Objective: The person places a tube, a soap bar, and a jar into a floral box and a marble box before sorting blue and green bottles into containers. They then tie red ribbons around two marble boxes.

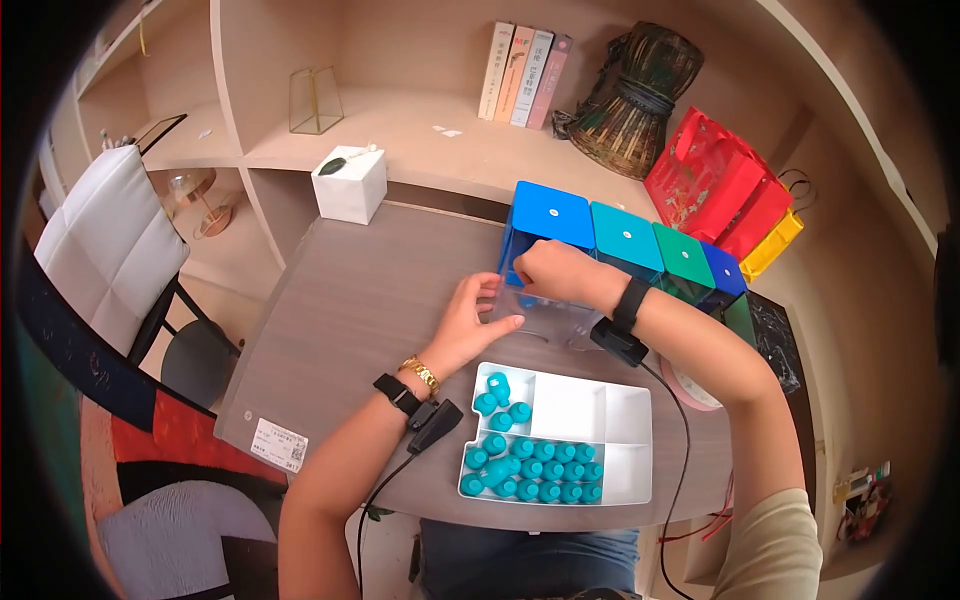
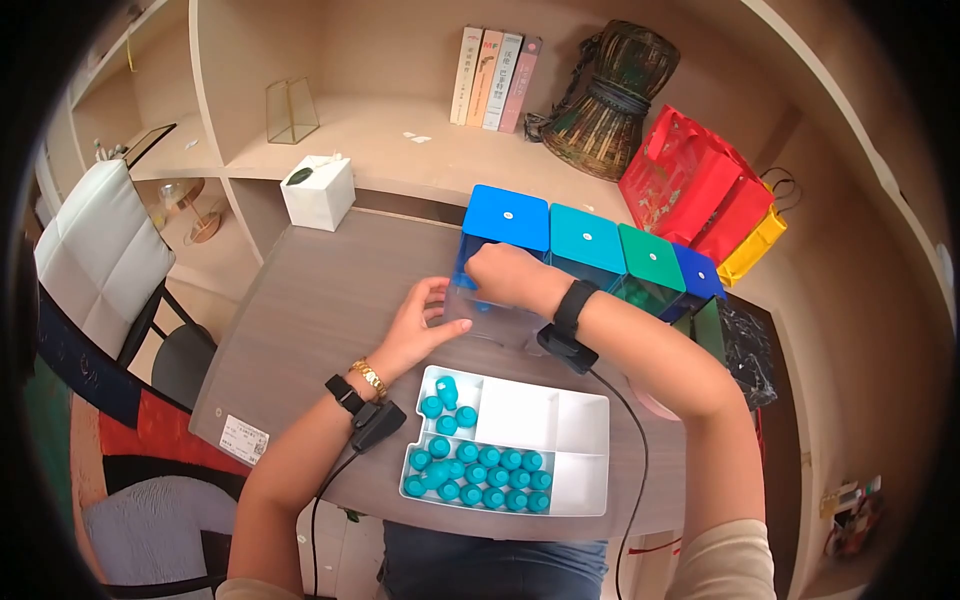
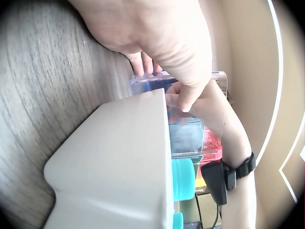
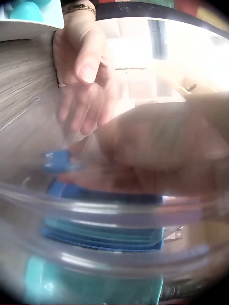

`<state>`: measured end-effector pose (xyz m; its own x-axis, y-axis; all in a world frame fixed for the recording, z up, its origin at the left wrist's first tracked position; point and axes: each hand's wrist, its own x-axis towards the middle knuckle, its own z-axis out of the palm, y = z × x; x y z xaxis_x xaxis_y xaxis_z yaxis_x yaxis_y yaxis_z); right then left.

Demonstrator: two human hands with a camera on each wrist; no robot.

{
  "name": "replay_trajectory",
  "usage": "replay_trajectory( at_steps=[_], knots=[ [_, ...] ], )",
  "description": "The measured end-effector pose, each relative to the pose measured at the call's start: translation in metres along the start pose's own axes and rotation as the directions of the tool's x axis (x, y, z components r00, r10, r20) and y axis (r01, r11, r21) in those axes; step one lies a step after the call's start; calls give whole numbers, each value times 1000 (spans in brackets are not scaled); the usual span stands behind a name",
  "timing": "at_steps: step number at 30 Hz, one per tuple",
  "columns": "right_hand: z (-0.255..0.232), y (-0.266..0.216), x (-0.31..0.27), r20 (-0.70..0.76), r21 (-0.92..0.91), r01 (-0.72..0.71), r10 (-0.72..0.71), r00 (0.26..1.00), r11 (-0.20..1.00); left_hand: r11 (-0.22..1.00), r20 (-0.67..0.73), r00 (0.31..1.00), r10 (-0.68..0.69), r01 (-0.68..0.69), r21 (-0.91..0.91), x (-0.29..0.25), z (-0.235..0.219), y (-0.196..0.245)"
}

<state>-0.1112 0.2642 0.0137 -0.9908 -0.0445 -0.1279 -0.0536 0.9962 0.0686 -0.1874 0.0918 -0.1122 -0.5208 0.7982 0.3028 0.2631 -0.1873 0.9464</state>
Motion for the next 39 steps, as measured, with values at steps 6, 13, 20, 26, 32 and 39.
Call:
replay_trajectory(
  at_steps=[6, 13, 20, 26, 32, 39],
  knots=[
    [-36, -18, -35, -156, 78, -71, 83, 984, 994, 1000, 7, 1000, -15, 15, 8, -1, -2, 4],
    [-15, -13, -73, -383, -131, 6, -56, 922, 991, 1000, -4, 1000, -8, 8, -16, -1, 0, 4],
    [-11, 7, -67, -345, 67, -71, 90, 934, 995, 999, -50, 998, 27, -29, -38, 1, 2, -9],
    [-5, 14, -54, -493, -20, -100, 77, 867, 995, 1000, -45, 999, 18, -19, -21, 0, 2, -5],
    [3, 15, -38, -552, -161, -148, 36, 833, 976, 1000, -6, 1000, -24, 24, -5, 1, -1, -11],
    [-1, 22, -40, -537, -198, -66, -52, 842, 978, 999, 80, 996, -50, 50, -3, 0, -1, -5]
  ],
)
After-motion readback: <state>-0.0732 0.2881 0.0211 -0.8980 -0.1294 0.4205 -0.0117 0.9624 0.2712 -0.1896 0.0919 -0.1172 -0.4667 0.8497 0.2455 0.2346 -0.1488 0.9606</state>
